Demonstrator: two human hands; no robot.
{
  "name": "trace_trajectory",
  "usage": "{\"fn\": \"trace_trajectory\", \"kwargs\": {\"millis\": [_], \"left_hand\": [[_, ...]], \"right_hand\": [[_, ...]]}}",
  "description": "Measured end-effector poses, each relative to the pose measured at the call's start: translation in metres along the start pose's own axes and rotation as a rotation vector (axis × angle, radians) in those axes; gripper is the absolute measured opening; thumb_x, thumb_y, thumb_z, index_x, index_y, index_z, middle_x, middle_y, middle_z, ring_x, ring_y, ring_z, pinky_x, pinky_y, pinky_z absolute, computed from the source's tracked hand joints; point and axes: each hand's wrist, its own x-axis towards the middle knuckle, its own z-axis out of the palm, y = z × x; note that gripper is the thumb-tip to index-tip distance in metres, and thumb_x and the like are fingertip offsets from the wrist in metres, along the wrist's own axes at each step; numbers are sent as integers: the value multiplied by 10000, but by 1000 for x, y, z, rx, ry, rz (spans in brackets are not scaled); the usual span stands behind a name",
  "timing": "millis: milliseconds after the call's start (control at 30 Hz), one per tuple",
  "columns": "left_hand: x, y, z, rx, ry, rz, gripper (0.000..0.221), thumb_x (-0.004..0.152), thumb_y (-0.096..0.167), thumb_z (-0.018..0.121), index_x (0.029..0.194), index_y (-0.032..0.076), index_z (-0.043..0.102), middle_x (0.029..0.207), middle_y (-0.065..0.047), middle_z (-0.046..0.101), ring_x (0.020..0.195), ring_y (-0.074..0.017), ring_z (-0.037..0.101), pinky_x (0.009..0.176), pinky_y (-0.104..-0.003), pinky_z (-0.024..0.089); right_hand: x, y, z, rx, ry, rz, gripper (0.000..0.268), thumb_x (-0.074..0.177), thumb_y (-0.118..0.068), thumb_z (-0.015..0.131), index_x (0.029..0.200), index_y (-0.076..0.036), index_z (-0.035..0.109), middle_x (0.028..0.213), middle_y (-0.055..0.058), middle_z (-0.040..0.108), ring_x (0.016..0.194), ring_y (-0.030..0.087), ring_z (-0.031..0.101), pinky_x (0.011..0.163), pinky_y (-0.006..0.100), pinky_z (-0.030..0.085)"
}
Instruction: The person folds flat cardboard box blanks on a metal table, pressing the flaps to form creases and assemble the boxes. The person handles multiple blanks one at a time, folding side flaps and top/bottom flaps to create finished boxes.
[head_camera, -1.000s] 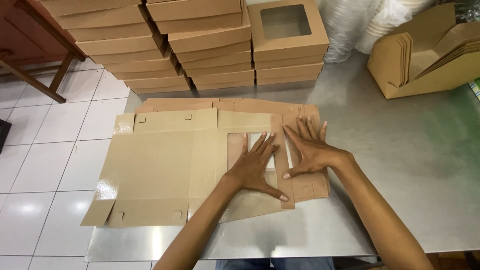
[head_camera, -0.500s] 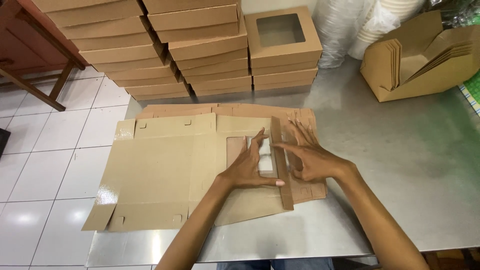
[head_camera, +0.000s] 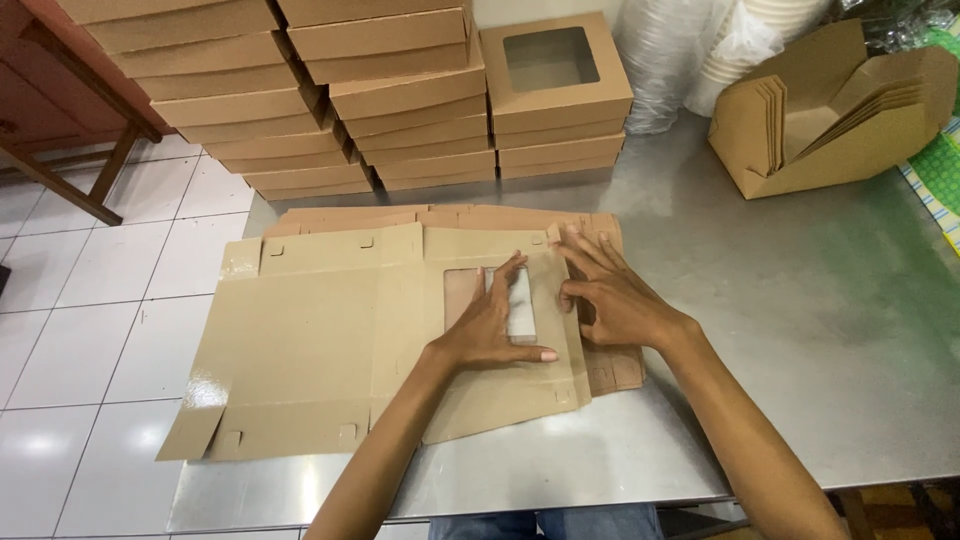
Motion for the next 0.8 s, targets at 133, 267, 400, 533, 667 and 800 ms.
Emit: {"fn": "trace_trajectory", "kwargs": {"millis": [133, 267, 400, 533, 667, 800], "left_hand": [[2, -18, 2, -20, 23, -9, 1263, 678, 642, 828, 1509, 34, 97, 1622, -382, 144, 1490, -528, 204, 1187, -711, -79], [4, -26, 2, -77, 44, 22, 1218, 694, 591, 848, 1513, 61, 119, 1618, -375, 177, 1473, -547, 224, 1190, -700, -94], [0, -14, -5, -101, 39, 32, 1140, 741, 594, 801, 1532, 79, 162, 1627, -345, 203, 1475, -537, 220, 1193, -706, -52], [-12, 20, -23, -108, 8, 33, 938, 853, 569, 698, 1529, 75, 277, 1627, -333, 222, 1487, -524, 216, 1190, -713, -10], [-41, 67, -38, -59, 31, 148, 815, 859, 484, 706, 1474, 26, 431, 1565, -378, 335, 1440, -575, 296, 1166, -736, 118], [-88, 89, -25, -25, 81, 96, 902, 780, 432, 801, 1500, 75, 392, 1568, -225, 391, 1447, -446, 346, 1178, -596, 219]], "right_hand": [[4, 20, 19, 21, 180, -155, 367, 581, -89, 873, 777, -178, 577, 1292, -14, 702, 1426, 229, 462, 1246, 530, 176], [5, 27, 31, 49, 333, -167, 323, 702, -239, 873, 832, -185, 582, 1022, -16, 780, 1161, 180, 678, 1211, 499, 306], [6, 29, 41, 36, 482, -225, 228, 790, -259, 830, 1003, -268, 750, 1051, -69, 781, 1060, 129, 713, 1088, 381, 470], [6, 42, 50, 60, 567, -291, 222, 817, -262, 819, 1031, -260, 759, 1065, -67, 776, 1012, 159, 730, 893, 366, 584], [5, 28, 36, 91, 633, -333, 213, 804, -216, 832, 1010, -212, 780, 1022, -2, 788, 996, 215, 743, 839, 366, 602], [5, 22, 26, 34, 716, -462, 240, 841, -106, 814, 1068, -172, 768, 1072, 9, 775, 1022, 201, 743, 836, 358, 614]]}}
